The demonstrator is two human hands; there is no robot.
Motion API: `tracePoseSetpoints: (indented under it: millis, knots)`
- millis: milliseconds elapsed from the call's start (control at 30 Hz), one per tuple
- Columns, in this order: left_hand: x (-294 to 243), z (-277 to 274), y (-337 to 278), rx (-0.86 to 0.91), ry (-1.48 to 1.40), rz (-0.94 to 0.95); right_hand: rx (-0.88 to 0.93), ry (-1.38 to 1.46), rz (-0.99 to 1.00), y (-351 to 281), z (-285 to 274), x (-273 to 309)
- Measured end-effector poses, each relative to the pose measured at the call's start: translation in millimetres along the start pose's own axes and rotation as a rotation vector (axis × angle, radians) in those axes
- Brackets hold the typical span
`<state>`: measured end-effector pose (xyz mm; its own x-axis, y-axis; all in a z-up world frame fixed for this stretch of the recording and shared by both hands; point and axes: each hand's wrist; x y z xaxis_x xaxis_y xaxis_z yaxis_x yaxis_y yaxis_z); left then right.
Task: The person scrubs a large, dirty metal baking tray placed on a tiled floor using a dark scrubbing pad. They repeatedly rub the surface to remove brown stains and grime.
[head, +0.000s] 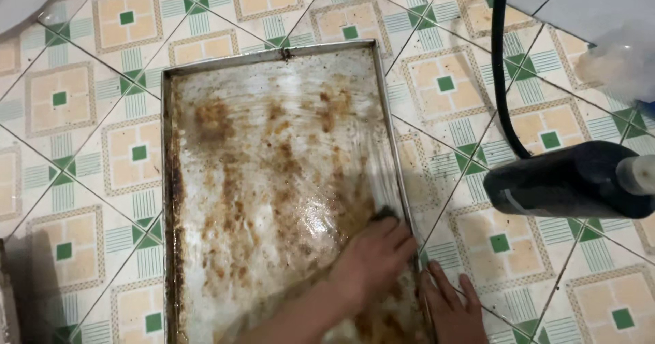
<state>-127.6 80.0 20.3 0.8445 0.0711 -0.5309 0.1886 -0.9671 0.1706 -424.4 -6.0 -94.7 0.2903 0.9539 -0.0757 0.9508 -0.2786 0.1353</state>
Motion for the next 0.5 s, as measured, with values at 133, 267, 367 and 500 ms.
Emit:
tracePoseSetpoints:
  millis: [133,267,367,500]
  knots:
    - [77.7,-0.3,62.1,-0.564,0.171,-0.016,0.069,0.353,0.074,9.5,-21.6,0.9]
    - [74.6,21.5,78.2,-0.441,0.182,-0.358,0.082,0.31,0.05,2.3,-15.4,0.4]
    - [22.5,32.1,14.0,-0.382,0.046,-0.189,0.089,0.064,0.047,-4.8,13.3,-7.8]
    - [-1.6,40.4,-36.6,-0.212,-0.042,0.211,0.001,0.244,0.005,12.0,-17.3,-1.0]
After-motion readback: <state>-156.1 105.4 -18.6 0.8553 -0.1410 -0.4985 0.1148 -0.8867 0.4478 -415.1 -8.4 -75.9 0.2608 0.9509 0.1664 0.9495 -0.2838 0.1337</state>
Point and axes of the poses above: each hand's wrist, its own y-axis towards the middle knuckle, its own z-axis out of the palm, x = y × z, and after that the axes turned 5 degrees about -x, right-handed
